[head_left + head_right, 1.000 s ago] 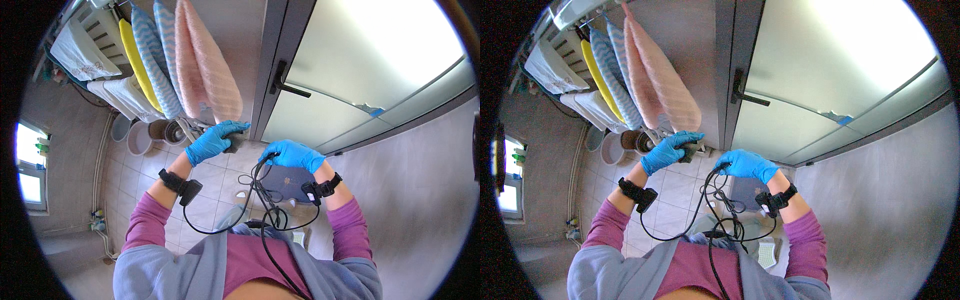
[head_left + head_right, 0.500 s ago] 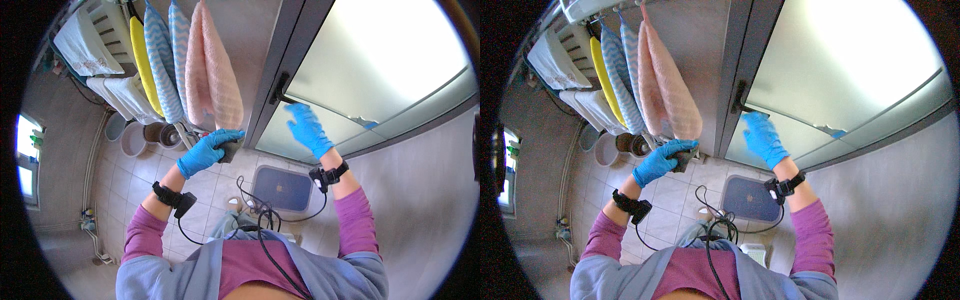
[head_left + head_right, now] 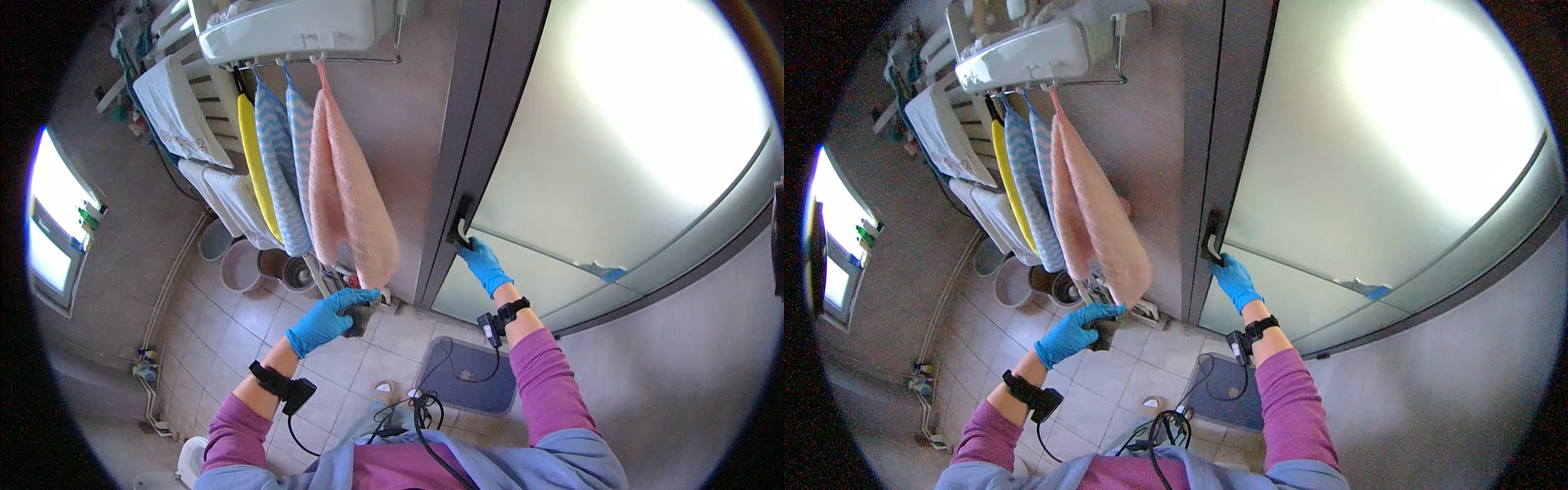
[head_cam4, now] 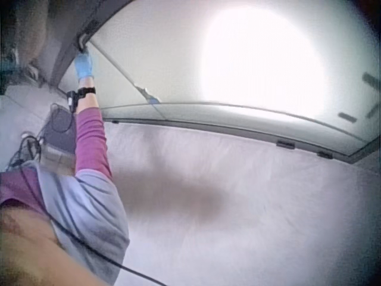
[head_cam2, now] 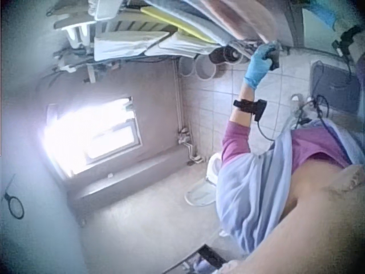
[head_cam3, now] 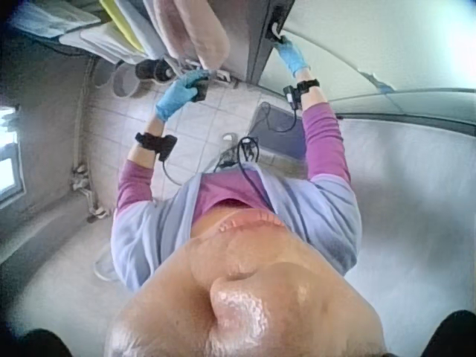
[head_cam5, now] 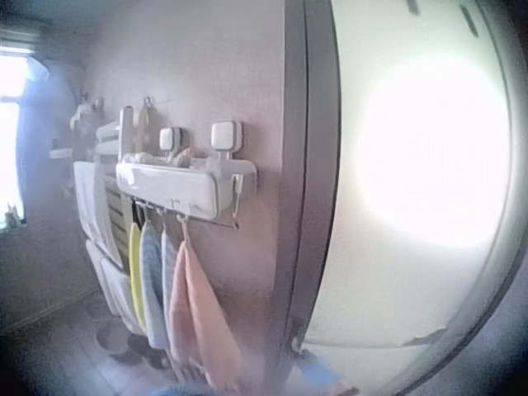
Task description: The person wipes a frosted glass door with a cloth, cleaning the frame and surface in a bathroom. They then move to a kitchen area and rinse the cloth in the sink.
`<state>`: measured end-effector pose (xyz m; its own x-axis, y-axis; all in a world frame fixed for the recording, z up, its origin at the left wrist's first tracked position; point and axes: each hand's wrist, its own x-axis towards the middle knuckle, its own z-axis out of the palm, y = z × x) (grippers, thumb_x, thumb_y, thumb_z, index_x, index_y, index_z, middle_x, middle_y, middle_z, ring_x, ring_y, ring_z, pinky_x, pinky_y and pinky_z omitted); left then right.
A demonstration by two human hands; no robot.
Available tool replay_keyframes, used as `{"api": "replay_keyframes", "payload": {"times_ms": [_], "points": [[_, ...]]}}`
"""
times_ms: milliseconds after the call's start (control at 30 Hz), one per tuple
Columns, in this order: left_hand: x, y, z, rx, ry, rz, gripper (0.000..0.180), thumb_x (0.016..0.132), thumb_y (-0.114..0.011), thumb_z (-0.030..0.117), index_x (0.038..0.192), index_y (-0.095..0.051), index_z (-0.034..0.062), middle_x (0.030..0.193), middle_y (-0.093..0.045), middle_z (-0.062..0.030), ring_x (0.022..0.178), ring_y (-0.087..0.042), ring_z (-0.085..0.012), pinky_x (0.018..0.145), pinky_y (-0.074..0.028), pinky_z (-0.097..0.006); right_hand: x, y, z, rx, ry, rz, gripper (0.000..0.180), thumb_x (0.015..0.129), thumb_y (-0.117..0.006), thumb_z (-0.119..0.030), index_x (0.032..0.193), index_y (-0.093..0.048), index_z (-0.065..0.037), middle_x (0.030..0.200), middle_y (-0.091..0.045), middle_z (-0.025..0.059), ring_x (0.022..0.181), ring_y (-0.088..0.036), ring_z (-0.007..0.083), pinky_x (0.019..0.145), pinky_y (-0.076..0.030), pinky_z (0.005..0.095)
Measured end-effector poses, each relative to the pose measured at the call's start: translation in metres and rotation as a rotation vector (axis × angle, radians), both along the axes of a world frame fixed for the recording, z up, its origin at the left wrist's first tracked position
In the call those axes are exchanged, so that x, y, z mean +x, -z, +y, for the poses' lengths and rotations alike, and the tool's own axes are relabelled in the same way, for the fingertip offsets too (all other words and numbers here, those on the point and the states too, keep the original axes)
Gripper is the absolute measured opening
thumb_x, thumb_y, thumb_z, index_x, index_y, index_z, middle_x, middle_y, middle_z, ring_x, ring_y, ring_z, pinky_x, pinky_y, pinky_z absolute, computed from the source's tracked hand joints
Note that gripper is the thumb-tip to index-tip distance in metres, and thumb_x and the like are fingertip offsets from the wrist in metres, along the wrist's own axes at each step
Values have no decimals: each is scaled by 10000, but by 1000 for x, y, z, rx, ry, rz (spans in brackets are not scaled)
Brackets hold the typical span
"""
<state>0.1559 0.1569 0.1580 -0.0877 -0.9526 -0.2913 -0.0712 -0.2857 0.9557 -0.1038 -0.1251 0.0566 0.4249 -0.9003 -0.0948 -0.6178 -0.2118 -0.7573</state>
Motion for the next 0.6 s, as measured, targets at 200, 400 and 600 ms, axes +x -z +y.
{"api": "replay_keyframes", "payload": {"times_ms": [200, 400, 600], "points": [[3, -1, 5, -134, 12, -57, 698, 734, -426, -145, 1366, -511, 140, 1055, -579, 11, 864, -528, -87, 750, -479, -228, 5, 20, 9, 203, -10, -247, 421, 904, -578, -281, 1222, -579, -4, 1058, -670, 119, 945, -584, 175, 860, -447, 309], [22, -6, 0, -12, 82, -91, 701, 734, -421, -132, 1377, -504, 134, 1164, -575, -12, 965, -542, -114, 843, -470, -246, 1, 11, 36, 84, 3, -130, 430, 882, -588, -302, 1190, -580, -3, 1119, -650, 206, 1060, -607, 330, 887, -448, 386], [57, 2, -15, -150, 270, -129, 700, 714, -422, -121, 1368, -509, 112, 1286, -543, -67, 1200, -480, -197, 1046, -346, -315, -8, 11, 84, 117, 65, -167, 402, 874, -611, -339, 1083, -602, 4, 992, -667, 212, 950, -638, 336, 806, -471, 400]]}}
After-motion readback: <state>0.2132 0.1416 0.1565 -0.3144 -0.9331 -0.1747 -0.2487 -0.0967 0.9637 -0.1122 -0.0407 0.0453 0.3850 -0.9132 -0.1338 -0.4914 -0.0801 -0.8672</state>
